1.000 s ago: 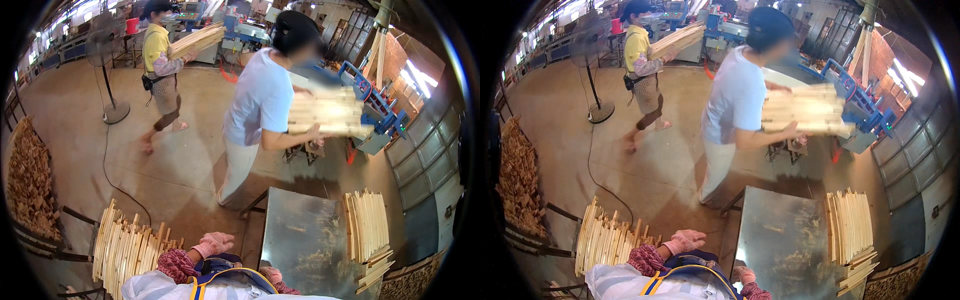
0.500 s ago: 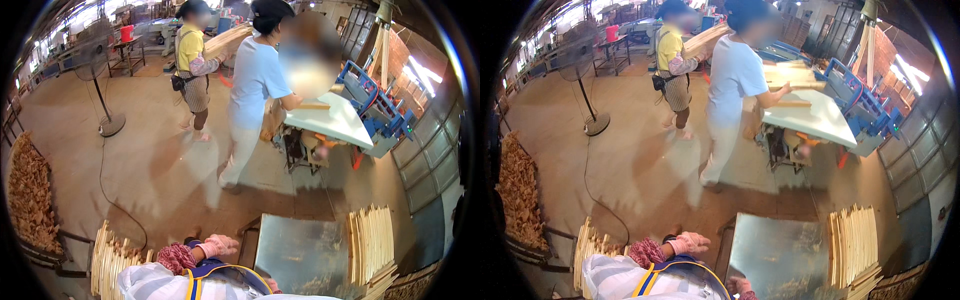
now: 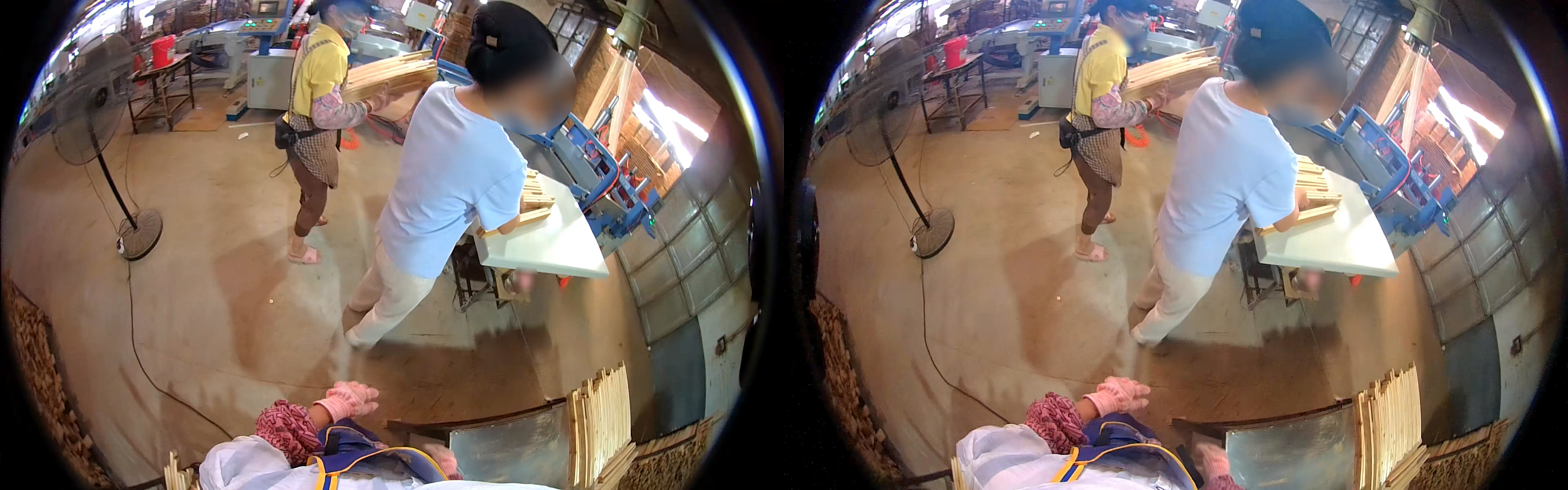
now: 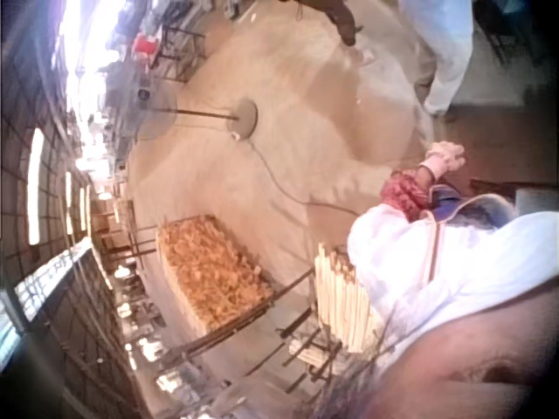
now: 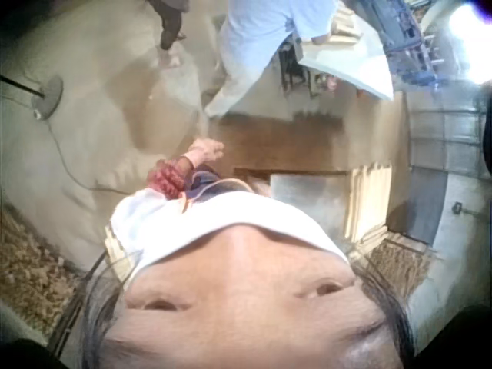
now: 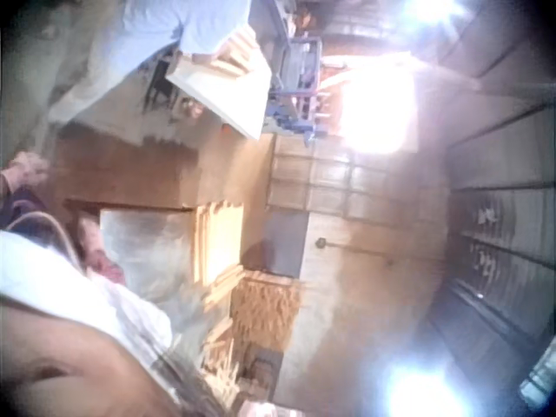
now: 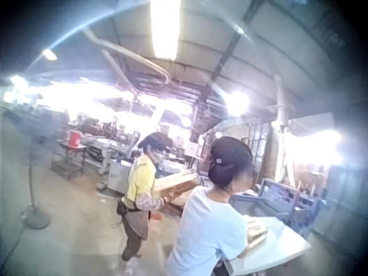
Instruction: The person picks up thin wooden strips from a pile and arranges them into neat stacks on a metal table. They repeatedly gather strips, align them, and place them in organized piles while other workers handle similar materials nearby.
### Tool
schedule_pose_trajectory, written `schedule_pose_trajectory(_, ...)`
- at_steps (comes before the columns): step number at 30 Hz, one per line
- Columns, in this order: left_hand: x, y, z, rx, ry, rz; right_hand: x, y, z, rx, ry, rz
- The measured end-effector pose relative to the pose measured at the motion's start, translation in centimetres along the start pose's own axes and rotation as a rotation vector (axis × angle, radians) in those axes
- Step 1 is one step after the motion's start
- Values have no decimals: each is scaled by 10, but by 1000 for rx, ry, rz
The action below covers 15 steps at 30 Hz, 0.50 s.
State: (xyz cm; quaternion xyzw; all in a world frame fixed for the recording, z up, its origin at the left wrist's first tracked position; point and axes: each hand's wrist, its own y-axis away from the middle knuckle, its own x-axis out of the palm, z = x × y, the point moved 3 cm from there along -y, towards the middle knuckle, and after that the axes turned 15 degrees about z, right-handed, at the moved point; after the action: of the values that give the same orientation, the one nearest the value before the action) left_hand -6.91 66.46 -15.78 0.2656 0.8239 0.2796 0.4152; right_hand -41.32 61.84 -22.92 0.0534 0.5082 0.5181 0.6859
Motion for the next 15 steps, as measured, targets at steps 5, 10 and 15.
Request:
schedule_pose_trajectory(5, -23, -31, -3, 101, -12, -116, -8, -88, 54, 151, -884, 108)
schedule_pose_trajectory(10, -35, -26, -35, 143, -8, 26, -2, -136, 23, -168, -359, 92)
schedule_pose_trajectory(15, -29, -18, -20, 84, 15, 47, -24, -121, 10, 199, -736, 204)
